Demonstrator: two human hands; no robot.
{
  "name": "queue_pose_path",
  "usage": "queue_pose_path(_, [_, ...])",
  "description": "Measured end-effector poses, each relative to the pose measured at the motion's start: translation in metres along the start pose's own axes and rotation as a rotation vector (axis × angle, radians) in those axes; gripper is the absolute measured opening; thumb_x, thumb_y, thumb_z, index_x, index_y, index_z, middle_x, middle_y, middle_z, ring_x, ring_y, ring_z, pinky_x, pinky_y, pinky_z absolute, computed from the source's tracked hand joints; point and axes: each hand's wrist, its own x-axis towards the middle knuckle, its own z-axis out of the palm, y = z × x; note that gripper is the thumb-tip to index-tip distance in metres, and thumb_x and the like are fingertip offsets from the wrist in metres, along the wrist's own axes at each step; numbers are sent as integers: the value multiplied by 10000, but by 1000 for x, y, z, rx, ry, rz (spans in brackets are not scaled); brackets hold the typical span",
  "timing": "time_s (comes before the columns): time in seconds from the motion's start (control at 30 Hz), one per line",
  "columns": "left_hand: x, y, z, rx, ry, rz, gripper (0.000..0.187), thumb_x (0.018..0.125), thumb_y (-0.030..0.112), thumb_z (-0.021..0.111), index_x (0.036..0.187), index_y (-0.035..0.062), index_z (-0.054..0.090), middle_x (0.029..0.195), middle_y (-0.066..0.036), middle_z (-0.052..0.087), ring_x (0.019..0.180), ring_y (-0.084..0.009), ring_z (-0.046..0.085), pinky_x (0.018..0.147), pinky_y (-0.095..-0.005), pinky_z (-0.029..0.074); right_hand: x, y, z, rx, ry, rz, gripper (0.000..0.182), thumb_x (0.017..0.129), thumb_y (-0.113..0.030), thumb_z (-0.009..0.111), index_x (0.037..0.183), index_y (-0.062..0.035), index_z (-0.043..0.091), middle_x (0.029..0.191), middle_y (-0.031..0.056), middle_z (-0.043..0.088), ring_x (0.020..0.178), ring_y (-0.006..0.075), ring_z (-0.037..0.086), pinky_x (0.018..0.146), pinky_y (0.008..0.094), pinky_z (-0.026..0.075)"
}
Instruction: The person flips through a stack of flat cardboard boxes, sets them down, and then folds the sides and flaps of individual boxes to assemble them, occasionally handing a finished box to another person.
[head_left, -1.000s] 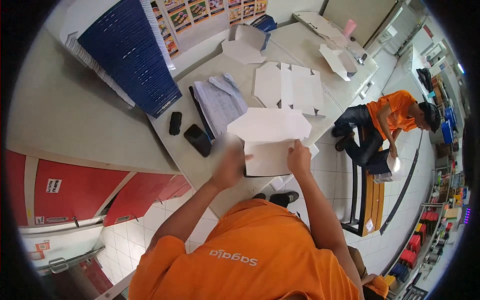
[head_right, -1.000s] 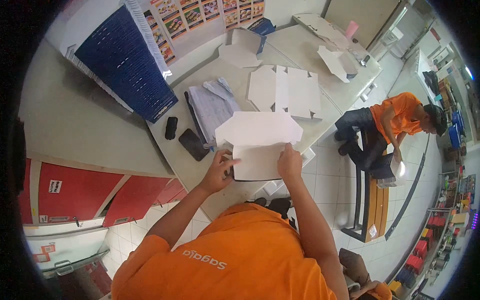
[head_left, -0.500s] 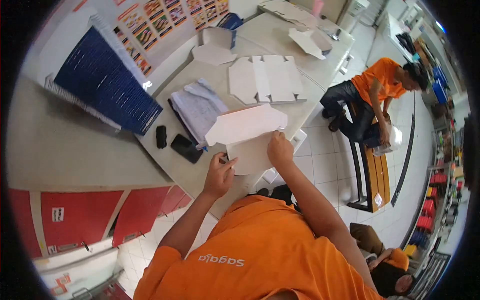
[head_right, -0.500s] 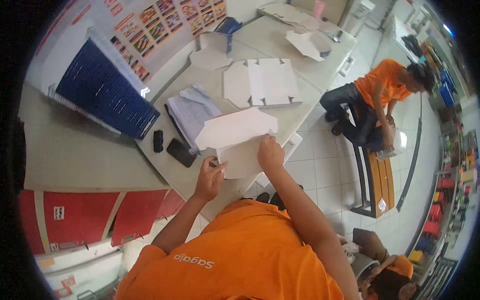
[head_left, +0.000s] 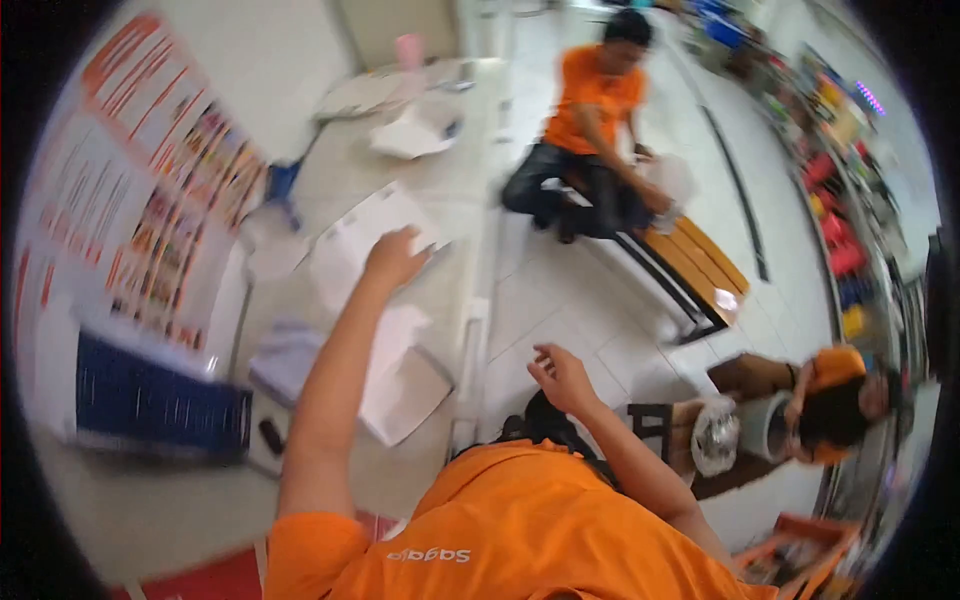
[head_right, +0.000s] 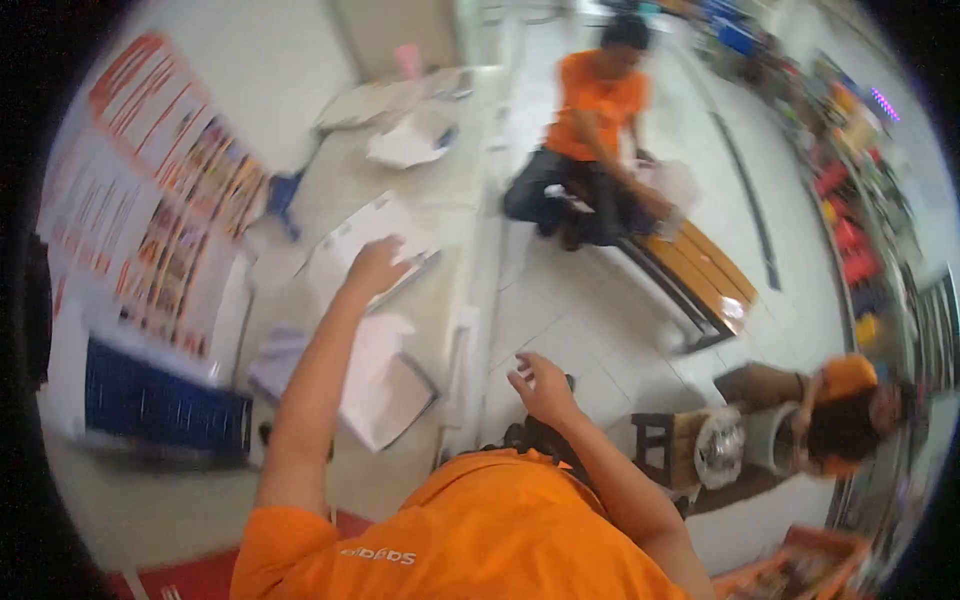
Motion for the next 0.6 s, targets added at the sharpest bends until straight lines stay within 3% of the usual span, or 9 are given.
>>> queue_pose_path(0.07, [52, -38, 37, 281, -283, 24, 800, 807, 517, 752, 1436, 65, 552, 1366, -251, 627, 1267, -398, 605, 1071, -475, 490, -44, 47, -43, -34, 59, 167, 423, 944, -267, 729, 1257, 4, 644, 1057, 185, 726, 924, 319, 713, 839, 415, 566])
queue_pose_path(0.13, [74, -69, 73, 321, -479, -81, 1006, 744, 500, 826, 1562, 70, 426, 1536, -220, 506, 1435, -375, 469, 1206, -448, 365, -110, 69, -88, -112, 192, 390, 417, 949, -271, 713, 1264, -6, 645, 1054, 184, 736, 955, 320, 716, 858, 420, 561])
queue_pose_path(0.17, [95, -87, 80, 533, -679, 111, 1169, 657, 557, 885, 1586, 67, 371, 1565, -196, 480, 1445, -397, 447, 1211, -463, 360, -143, 69, -108, -130, 267, 523, 402, 950, -272, 704, 1248, -5, 657, 1061, 183, 742, 977, 328, 716, 870, 423, 560])
queue_pose_path(0.23, [115, -105, 91, 403, -620, 11, 1421, 414, 564, 1001, 1574, 74, 344, 1507, -254, 502, 1402, -434, 472, 1147, -484, 443, -212, 109, -118, -145, 535, 652, 378, 940, -255, 721, 1223, -9, 671, 1032, 159, 752, 941, 306, 721, 847, 414, 566])
queue_pose_path(0.3, [121, -114, 94, 413, -484, 151, 1145, 372, 393, 1065, 1340, 66, 550, 1164, -225, 685, 1063, -401, 673, 903, -497, 581, -275, 126, -108, -170, 711, 737, 353, 931, -238, 737, 1198, -13, 685, 1002, 135, 763, 905, 284, 726, 823, 406, 572])
queue_pose_path(0.4, [136, -112, 76, 348, -567, 72, 1055, 357, 353, 1074, 1242, 39, 595, 1076, -223, 715, 991, -390, 694, 867, -489, 588, -339, 134, -84, -127, 907, 865, 326, 921, -220, 743, 1164, -7, 695, 970, 123, 764, 862, 254, 733, 797, 386, 576])
queue_pose_path(0.5, [134, -116, 71, 331, -617, 87, 795, 514, 213, 1029, 1180, 14, 643, 1035, -220, 728, 958, -384, 710, 860, -469, 590, -361, 155, -49, 15, 981, 956, 298, 921, -202, 737, 1137, 0, 703, 956, 115, 761, 811, 213, 732, 765, 355, 576])
queue_pose_path(0.57, [137, -122, 75, 43, -673, -307, 440, 727, 141, 846, 1100, -29, 685, 1058, -258, 725, 1002, -429, 702, 891, -487, 575, -349, 155, -35, 353, 976, 1040, 294, 928, -199, 729, 1138, 5, 705, 940, 114, 756, 785, 184, 726, 750, 334, 575])
queue_pose_path(0.6, [136, -122, 70, 45, -664, -314, 440, 727, 141, 846, 1100, -29, 685, 1058, -258, 725, 1002, -429, 702, 891, -487, 575, -338, 152, -36, 358, 969, 1033, 294, 928, -199, 729, 1138, 5, 705, 940, 114, 756, 785, 184, 726, 750, 334, 575])
